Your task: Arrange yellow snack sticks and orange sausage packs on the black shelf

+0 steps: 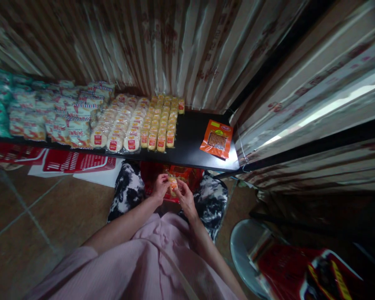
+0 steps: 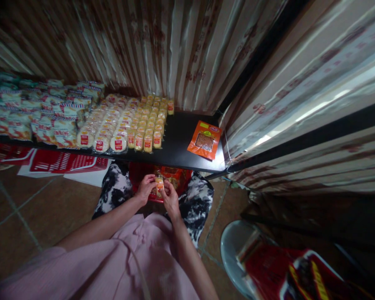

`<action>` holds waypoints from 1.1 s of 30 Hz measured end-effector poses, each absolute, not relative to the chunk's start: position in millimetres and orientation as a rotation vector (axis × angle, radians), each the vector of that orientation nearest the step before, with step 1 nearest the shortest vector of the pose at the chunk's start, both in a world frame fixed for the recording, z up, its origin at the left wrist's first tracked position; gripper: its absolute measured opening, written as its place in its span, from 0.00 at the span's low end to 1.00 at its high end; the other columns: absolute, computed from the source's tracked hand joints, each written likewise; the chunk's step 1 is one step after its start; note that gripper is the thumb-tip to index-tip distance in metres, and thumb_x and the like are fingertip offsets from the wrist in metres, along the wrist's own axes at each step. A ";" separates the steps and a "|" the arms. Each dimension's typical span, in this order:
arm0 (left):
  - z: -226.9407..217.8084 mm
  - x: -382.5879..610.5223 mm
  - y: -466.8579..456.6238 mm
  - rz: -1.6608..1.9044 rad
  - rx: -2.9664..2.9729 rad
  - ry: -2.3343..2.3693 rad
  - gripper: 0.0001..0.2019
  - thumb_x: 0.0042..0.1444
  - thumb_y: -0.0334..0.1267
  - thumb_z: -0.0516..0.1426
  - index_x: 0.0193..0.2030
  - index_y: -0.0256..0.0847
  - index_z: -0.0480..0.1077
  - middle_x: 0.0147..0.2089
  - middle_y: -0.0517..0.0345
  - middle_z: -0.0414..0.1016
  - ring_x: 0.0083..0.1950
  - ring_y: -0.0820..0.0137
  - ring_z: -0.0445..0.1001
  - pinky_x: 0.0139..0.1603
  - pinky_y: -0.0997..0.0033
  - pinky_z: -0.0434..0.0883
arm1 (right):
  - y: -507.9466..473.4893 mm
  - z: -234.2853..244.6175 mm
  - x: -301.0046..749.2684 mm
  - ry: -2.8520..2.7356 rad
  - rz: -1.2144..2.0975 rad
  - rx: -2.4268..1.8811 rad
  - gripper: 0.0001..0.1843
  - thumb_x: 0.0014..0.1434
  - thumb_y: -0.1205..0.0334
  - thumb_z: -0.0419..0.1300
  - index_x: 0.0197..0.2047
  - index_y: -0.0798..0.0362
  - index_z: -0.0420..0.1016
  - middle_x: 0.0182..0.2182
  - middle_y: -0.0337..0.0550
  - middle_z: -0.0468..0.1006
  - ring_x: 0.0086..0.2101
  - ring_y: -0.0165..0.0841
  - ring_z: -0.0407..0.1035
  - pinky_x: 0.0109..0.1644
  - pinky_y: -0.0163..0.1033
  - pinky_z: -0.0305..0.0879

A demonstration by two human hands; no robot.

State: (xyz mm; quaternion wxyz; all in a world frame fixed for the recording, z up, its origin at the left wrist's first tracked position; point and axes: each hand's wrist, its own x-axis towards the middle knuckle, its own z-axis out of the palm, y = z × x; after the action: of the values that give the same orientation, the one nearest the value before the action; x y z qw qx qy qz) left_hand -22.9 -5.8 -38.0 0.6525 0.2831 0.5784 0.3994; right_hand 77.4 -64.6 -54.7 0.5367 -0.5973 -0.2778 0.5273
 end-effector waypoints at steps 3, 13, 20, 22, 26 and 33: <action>-35.3 -21.6 -6.1 0.899 0.681 1.330 0.14 0.39 0.23 0.57 0.35 0.38 0.66 0.33 0.59 0.72 0.35 0.74 0.72 0.39 0.75 0.68 | -65.1 -58.0 78.9 -0.680 1.215 -1.437 0.24 0.46 0.51 0.64 0.46 0.52 0.70 0.41 0.45 0.76 0.40 0.36 0.72 0.45 0.41 0.69; -39.1 -21.4 -7.0 0.812 0.816 1.443 0.07 0.41 0.25 0.57 0.28 0.38 0.68 0.27 0.61 0.71 0.30 0.74 0.70 0.35 0.75 0.66 | -66.6 -66.6 79.4 -0.696 1.094 -1.503 0.23 0.46 0.51 0.64 0.45 0.51 0.68 0.38 0.43 0.75 0.39 0.35 0.72 0.46 0.42 0.69; -34.0 -13.2 -8.2 0.799 0.865 1.432 0.08 0.41 0.23 0.56 0.28 0.38 0.68 0.28 0.61 0.72 0.30 0.74 0.71 0.34 0.76 0.66 | -66.1 -51.0 84.3 -0.683 1.054 -1.489 0.21 0.44 0.50 0.65 0.41 0.51 0.71 0.36 0.43 0.78 0.37 0.37 0.73 0.45 0.43 0.69; -29.7 -8.9 -6.2 0.798 0.885 1.419 0.09 0.40 0.21 0.56 0.27 0.38 0.67 0.27 0.61 0.72 0.30 0.74 0.71 0.35 0.76 0.67 | -65.3 -46.0 88.4 -0.695 1.055 -1.488 0.21 0.44 0.50 0.65 0.40 0.51 0.71 0.34 0.43 0.78 0.35 0.37 0.73 0.42 0.42 0.70; -23.1 -0.5 -4.3 0.839 0.907 1.392 0.08 0.38 0.23 0.57 0.25 0.39 0.67 0.26 0.61 0.72 0.31 0.72 0.72 0.38 0.74 0.68 | -63.8 -37.1 95.1 -0.718 1.002 -1.506 0.22 0.42 0.47 0.65 0.38 0.50 0.71 0.32 0.43 0.78 0.32 0.37 0.73 0.38 0.40 0.71; -25.7 0.8 -8.1 0.858 0.885 1.389 0.07 0.36 0.25 0.58 0.23 0.40 0.66 0.25 0.60 0.72 0.32 0.70 0.73 0.38 0.73 0.68 | -64.5 -38.0 94.2 -0.726 1.010 -1.532 0.22 0.41 0.45 0.65 0.36 0.49 0.71 0.31 0.44 0.79 0.33 0.39 0.75 0.37 0.41 0.72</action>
State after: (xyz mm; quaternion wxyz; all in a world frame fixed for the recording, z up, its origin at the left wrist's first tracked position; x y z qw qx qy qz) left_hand 0.8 -8.1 -25.7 0.5991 0.3815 0.5988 0.3701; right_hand 94.2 -64.5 -38.0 0.5513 -0.6477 -0.3069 0.4270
